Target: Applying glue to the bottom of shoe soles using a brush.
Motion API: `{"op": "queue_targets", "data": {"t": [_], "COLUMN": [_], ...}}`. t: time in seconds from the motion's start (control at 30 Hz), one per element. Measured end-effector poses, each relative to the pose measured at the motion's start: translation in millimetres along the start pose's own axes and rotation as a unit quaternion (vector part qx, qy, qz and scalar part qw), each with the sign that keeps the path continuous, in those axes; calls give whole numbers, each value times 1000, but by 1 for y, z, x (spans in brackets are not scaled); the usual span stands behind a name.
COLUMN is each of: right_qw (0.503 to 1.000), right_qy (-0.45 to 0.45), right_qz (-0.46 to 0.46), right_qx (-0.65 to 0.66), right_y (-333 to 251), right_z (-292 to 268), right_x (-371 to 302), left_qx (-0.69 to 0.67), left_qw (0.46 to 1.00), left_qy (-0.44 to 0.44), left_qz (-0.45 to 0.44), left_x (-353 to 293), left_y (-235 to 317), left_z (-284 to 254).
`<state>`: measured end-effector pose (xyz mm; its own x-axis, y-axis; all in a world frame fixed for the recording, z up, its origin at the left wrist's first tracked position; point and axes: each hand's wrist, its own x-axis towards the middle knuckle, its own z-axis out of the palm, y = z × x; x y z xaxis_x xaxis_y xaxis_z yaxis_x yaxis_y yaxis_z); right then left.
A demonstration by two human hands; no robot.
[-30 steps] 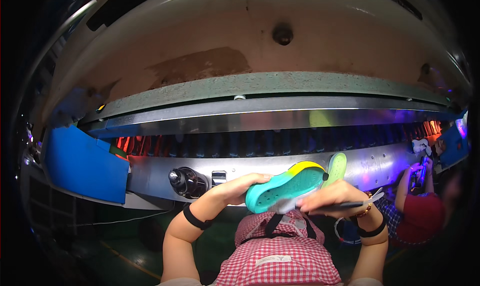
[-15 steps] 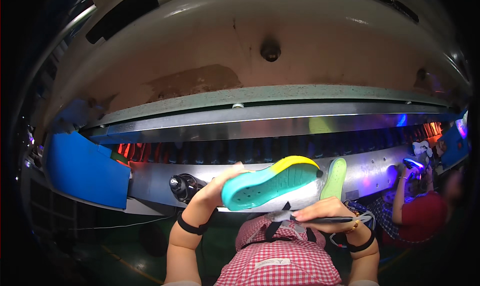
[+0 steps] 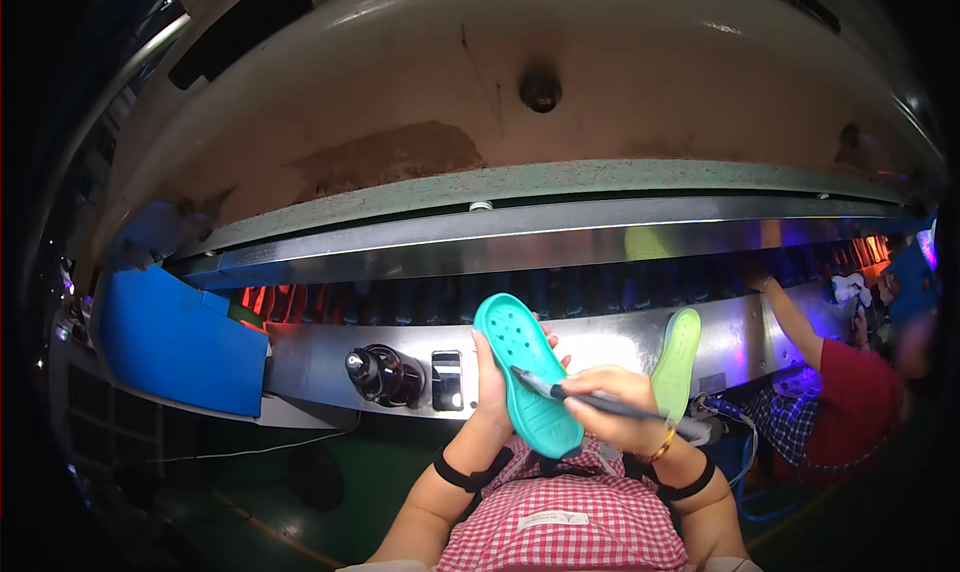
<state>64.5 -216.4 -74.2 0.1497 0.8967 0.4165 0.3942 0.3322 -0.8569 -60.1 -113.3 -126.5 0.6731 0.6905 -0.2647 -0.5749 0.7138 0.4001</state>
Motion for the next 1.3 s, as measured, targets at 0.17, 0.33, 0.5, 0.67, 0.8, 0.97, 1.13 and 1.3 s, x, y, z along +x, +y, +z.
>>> {"op": "queue_targets", "data": {"t": [0.17,0.33,0.5,0.67,0.8,0.97,1.13,1.3], "right_qw": [978,992,981,996,972,995,972,809], "right_qy": [-117,-102,-169,-82,-206,-66,-158,12], "right_qz": [-115,31,-54,19,-60,35,9,222], "right_qx": [-127,63,84,41,101,66,176,544], "right_y": [-11,-17,-19,-6,-15,-1,9,9], "right_z": [-5,-21,-9,-25,-30,-34,-36,-11], "right_x": [-14,12,4,0,-6,-6,-10,-13], "left_qx": [37,-15,-61,-37,-49,-22,-22,65], "left_qw": [995,988,983,984,979,985,974,983], "left_qy": [-15,-90,-98,-65,-125,-88,-181,-141], "left_qz": [95,121,146,163,152,147,137,98], "left_x": [3,4,8,-1,3,0,-2,-12], "left_y": [15,10,17,16,21,26,36,29], "left_z": [-8,7,9,23,17,31,33,32]}}
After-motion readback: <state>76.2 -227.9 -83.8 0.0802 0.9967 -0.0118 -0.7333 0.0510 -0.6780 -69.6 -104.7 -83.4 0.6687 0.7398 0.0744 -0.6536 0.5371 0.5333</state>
